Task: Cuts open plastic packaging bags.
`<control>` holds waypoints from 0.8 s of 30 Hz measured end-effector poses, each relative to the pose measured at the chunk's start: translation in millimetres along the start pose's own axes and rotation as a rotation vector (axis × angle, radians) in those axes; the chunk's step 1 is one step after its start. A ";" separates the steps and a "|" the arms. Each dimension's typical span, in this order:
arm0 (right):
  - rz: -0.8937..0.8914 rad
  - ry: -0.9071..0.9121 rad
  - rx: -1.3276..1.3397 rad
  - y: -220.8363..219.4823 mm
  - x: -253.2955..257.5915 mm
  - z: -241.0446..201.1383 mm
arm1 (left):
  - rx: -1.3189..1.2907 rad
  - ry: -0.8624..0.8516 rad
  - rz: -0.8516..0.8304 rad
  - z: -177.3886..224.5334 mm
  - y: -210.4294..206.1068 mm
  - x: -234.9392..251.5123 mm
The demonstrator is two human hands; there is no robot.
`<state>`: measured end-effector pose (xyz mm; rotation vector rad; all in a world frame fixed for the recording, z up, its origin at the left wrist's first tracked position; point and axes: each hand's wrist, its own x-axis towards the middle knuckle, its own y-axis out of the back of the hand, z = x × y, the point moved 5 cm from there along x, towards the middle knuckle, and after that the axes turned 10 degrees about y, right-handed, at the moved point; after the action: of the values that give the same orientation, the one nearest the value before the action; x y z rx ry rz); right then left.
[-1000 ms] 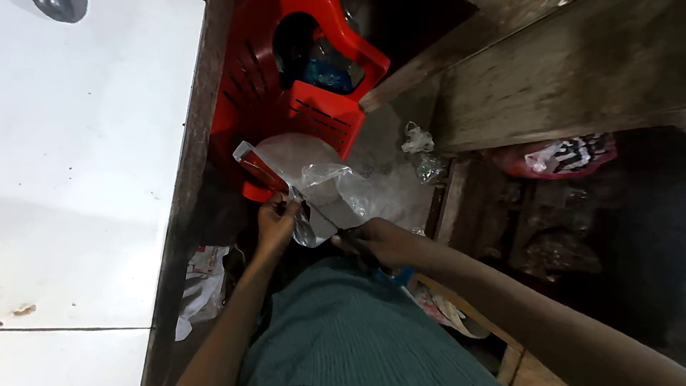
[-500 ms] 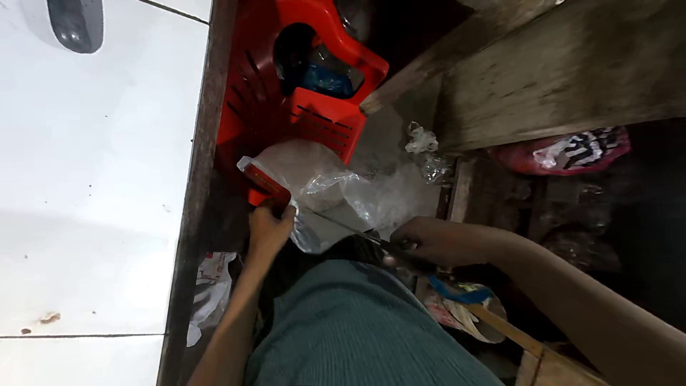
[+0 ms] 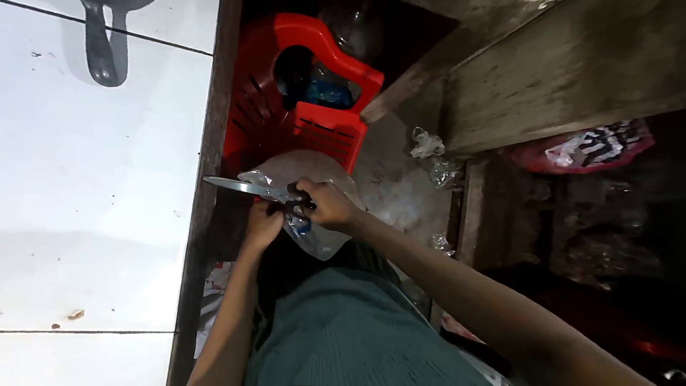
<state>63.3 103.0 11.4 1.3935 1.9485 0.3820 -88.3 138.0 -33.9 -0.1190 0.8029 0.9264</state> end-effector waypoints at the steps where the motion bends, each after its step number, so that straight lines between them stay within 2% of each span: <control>1: -0.019 -0.005 -0.043 -1.7 0.3 1.3 | -0.016 -0.016 0.012 -0.5 -1.3 -0.4; 6: -0.126 -0.089 -0.191 -5.2 -5.0 -3.7 | 0.038 0.028 0.034 -1.0 -3.8 -3.8; 12: 0.105 -0.071 -0.136 10.9 8.1 12.6 | 0.199 -0.058 -0.007 9.3 -1.2 -0.9; 17: 0.203 -0.027 -0.262 19.2 32.2 41.6 | 0.319 -0.010 0.018 15.4 -4.6 -14.7; 20: 0.148 -0.082 -0.185 25.0 38.6 47.8 | 0.322 0.002 0.061 15.0 -2.6 -17.2; 24: 0.105 -0.019 -0.016 57.8 14.2 42.3 | 0.238 -0.146 0.092 7.8 5.0 -14.4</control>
<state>130.7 131.3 10.7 1.4875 1.8575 0.4309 -92.5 134.8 -17.6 0.1928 0.7818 0.9082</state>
